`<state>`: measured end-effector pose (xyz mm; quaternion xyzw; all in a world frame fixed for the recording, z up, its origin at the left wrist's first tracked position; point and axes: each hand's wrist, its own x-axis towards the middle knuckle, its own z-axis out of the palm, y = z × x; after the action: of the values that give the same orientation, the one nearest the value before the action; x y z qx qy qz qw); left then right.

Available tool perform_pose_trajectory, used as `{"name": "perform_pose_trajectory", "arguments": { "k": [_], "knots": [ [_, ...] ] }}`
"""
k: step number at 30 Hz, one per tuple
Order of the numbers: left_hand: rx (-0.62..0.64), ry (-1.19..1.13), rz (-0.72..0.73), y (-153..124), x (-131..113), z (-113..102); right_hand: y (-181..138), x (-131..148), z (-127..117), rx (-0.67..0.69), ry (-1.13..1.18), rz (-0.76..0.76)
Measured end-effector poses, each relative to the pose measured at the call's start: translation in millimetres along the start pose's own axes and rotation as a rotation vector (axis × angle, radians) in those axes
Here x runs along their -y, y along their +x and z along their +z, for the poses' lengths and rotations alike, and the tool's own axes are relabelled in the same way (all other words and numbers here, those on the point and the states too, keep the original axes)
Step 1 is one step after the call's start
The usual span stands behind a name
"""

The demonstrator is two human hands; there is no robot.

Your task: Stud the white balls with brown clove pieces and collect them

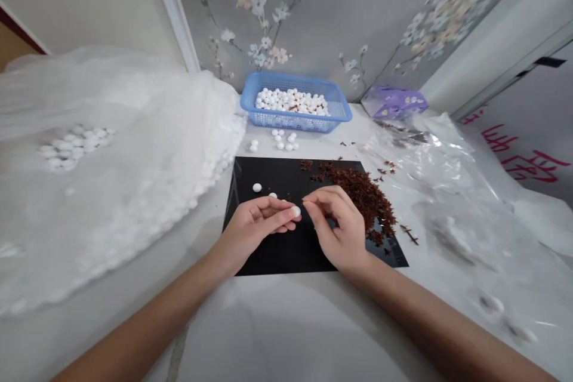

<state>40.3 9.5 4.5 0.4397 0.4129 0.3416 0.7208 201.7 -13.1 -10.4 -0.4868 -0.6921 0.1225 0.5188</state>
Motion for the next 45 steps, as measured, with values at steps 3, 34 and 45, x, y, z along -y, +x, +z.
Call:
{"name": "perform_pose_trajectory", "arguments": {
  "k": [3, 34, 45],
  "knots": [
    [0.005, -0.012, 0.009, -0.1, 0.6, 0.9, -1.2, -1.1, -0.1, 0.024, -0.008, -0.029],
    [-0.010, -0.035, 0.026, 1.6, 0.3, -1.8, -1.2, -2.9, 1.0, 0.197, 0.056, -0.075],
    [-0.284, 0.361, 0.352, -1.4, 1.0, 0.7, 24.7, -13.8, 14.6, 0.020, -0.261, -0.069]
  ]
}}
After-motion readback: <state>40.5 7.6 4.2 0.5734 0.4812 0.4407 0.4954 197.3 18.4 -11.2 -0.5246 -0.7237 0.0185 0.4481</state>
